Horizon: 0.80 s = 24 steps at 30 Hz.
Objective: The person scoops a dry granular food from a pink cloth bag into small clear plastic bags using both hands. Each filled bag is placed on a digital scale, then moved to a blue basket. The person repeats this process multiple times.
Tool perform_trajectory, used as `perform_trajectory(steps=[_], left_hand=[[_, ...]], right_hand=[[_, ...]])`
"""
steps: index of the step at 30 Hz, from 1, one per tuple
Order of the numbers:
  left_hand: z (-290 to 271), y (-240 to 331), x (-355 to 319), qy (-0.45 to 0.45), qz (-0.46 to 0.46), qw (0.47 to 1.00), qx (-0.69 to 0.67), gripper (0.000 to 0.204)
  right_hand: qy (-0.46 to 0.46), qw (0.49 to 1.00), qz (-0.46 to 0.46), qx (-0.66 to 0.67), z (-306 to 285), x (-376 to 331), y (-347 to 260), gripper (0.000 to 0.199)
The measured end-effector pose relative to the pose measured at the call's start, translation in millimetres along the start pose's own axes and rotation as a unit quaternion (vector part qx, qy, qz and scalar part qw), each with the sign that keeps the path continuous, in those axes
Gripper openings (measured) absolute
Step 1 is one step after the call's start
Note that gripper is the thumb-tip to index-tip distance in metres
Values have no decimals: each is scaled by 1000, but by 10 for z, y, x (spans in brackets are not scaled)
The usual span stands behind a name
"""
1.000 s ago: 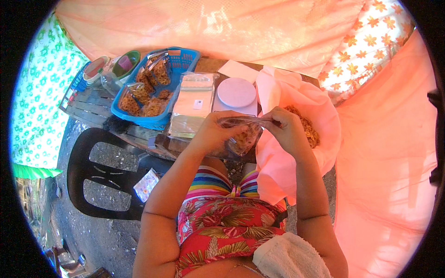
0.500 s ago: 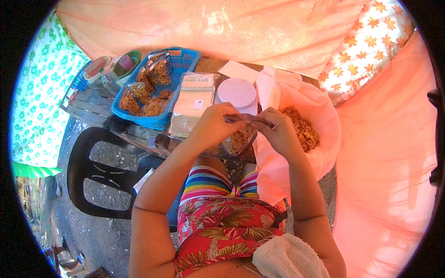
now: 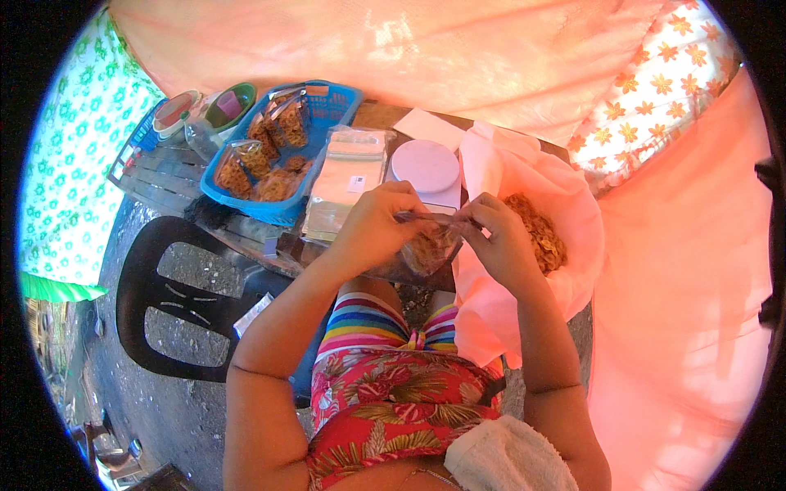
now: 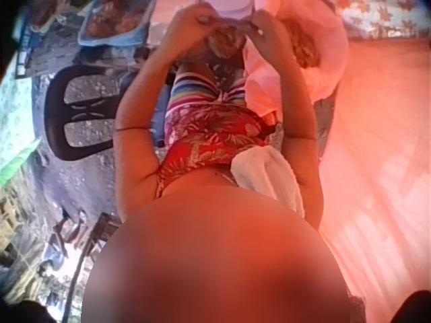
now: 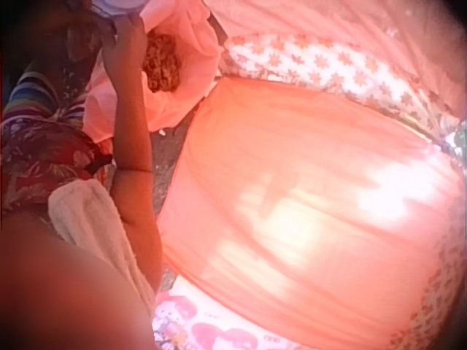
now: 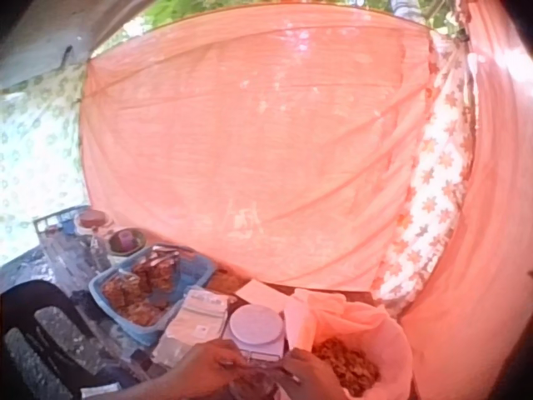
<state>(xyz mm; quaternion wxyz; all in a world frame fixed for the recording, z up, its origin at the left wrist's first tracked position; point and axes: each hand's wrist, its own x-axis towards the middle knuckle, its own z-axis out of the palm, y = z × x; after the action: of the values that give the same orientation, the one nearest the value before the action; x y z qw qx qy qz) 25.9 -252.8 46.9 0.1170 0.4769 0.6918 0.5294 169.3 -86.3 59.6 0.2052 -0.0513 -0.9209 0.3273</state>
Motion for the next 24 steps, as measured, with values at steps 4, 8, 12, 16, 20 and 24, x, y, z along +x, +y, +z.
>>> perform_trajectory(steps=[4,8,12,16,20,24], left_hand=[[17,-16,-23,18,84,994,71,12],[99,-63,-21,18,120,989,83,11],[58,-138,-65,26,132,984,114,12],[5,-178,-164,61,148,973,170,16],[-17,-204,-241,75,118,982,128,18],[-20,-299,-317,39,21,998,-35,17]], right_hand=[[-10,998,35,54,-1,-8,9,14],[4,999,-10,37,61,-4,30,12],[16,999,-44,-15,117,-30,44,13],[19,1000,1,-20,158,-87,42,14],[37,999,-8,-26,157,-147,47,15],[69,994,53,65,180,-195,65,14]])
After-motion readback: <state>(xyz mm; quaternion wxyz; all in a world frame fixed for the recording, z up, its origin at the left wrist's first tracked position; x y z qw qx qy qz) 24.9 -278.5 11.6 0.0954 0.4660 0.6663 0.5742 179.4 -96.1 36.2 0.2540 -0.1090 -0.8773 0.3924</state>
